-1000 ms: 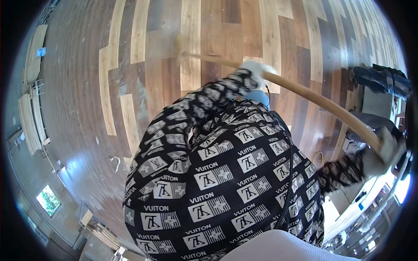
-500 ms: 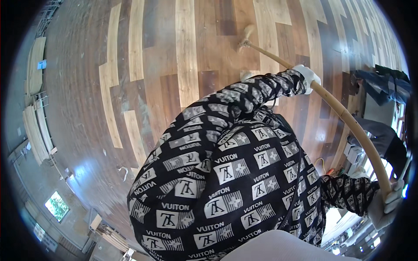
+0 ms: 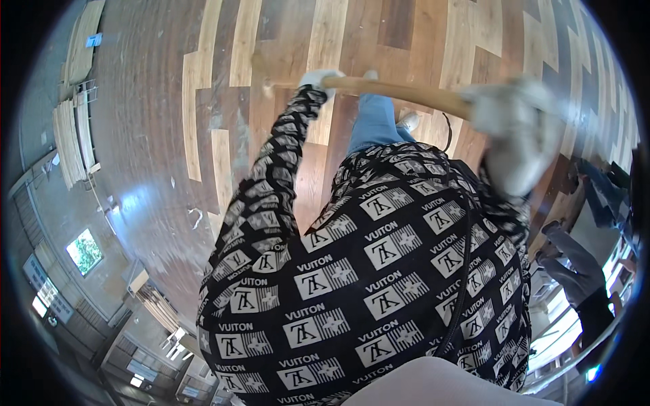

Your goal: The person sweeps the wooden floor with a broom.

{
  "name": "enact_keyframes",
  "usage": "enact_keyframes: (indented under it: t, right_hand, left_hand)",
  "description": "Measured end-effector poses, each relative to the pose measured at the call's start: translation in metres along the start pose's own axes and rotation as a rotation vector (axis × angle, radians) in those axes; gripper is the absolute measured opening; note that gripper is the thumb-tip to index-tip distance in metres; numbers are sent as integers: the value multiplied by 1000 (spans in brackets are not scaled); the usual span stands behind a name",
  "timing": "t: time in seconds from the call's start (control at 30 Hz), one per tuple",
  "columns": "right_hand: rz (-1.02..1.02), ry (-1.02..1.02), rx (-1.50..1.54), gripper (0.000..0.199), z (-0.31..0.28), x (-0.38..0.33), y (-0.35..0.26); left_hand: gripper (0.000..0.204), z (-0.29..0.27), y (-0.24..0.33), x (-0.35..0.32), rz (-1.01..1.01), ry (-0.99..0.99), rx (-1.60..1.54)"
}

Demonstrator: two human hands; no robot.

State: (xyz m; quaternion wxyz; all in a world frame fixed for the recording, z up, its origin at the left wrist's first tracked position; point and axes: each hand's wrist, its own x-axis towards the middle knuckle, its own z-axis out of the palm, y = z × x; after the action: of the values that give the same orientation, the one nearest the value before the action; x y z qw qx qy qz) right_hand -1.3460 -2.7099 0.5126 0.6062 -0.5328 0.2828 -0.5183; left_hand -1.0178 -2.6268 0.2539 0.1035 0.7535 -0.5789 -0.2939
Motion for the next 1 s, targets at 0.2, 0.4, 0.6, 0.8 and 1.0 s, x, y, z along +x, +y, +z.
enact_keyframes:
  t: [0.2,0.4,0.6,0.8,1.0]
  right_hand:
    - [259,300,140,32,-61,18,2]
    - [-684,130,-1668,23,-188,31,-156]
    - [-714,24,-481,16,-119,40,-215]
    - [-702,-298,-247,15,-50,94,-191]
    - [-1141,-166,-922,27,-68,141,-118]
  left_hand:
    - [24,-12,36,20,-14,-168,174]
    - [25,-13,225,81,424,-189,-122]
    - [24,-20,317,124,697,-192,-266]
    - [24,-29,284,178,624,-145,-195]
    - [19,-80,157,174,396,87,-284]
